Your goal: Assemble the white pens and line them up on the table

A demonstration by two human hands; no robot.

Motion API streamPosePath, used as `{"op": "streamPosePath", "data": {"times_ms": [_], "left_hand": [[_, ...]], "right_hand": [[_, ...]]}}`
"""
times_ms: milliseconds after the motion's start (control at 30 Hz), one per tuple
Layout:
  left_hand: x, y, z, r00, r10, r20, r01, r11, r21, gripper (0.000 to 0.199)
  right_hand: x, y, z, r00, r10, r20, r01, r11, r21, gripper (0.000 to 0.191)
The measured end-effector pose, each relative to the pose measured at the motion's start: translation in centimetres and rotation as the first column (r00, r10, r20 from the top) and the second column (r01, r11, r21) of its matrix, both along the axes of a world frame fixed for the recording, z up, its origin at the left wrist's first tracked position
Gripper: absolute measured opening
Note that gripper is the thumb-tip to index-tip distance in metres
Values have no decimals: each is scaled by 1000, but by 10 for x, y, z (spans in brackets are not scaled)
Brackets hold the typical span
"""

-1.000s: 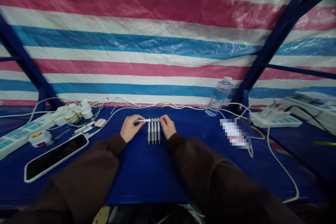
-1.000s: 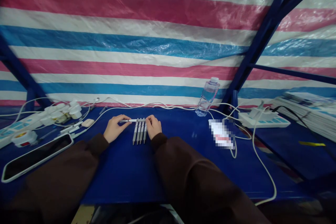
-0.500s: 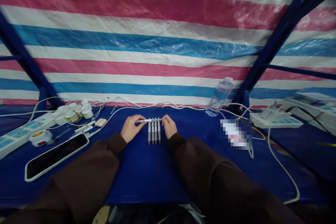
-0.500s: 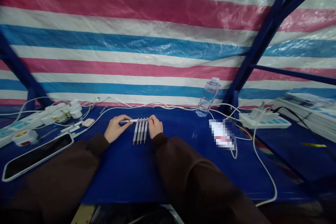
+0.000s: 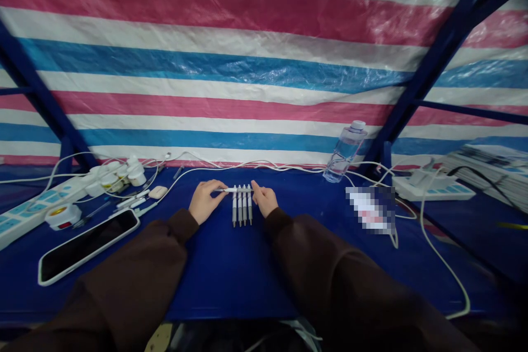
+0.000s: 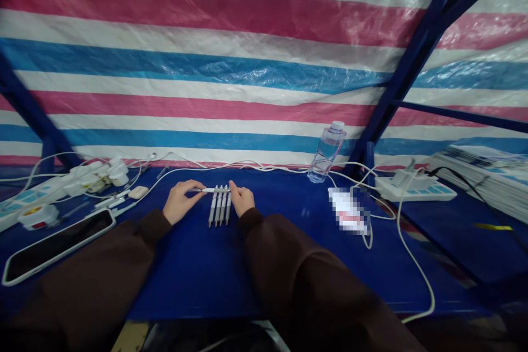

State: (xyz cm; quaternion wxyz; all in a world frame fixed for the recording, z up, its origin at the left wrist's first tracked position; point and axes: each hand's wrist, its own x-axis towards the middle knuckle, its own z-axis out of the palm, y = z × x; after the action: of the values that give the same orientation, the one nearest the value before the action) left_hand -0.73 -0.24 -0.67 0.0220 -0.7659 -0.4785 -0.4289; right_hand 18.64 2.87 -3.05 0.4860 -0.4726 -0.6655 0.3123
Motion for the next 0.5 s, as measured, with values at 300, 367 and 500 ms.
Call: {"op": "streamPosePath", "data": {"times_ms": [300,367,500], "left_hand": [[0,-2,0,999,34,-22,-32,994,102,6],[1,-2,1,1000,20,-14,-19,996,90,4],[2,-3,2,1000,26,-4,-26,998,61,5]], "right_hand": [[0,-2,0,1000,6,-17,-7,1000,-20,61],[1,-3,1,1000,-20,-23,20,1000,8,56],[2,-6,3,998,-46,37,42,993,107,42]]}}
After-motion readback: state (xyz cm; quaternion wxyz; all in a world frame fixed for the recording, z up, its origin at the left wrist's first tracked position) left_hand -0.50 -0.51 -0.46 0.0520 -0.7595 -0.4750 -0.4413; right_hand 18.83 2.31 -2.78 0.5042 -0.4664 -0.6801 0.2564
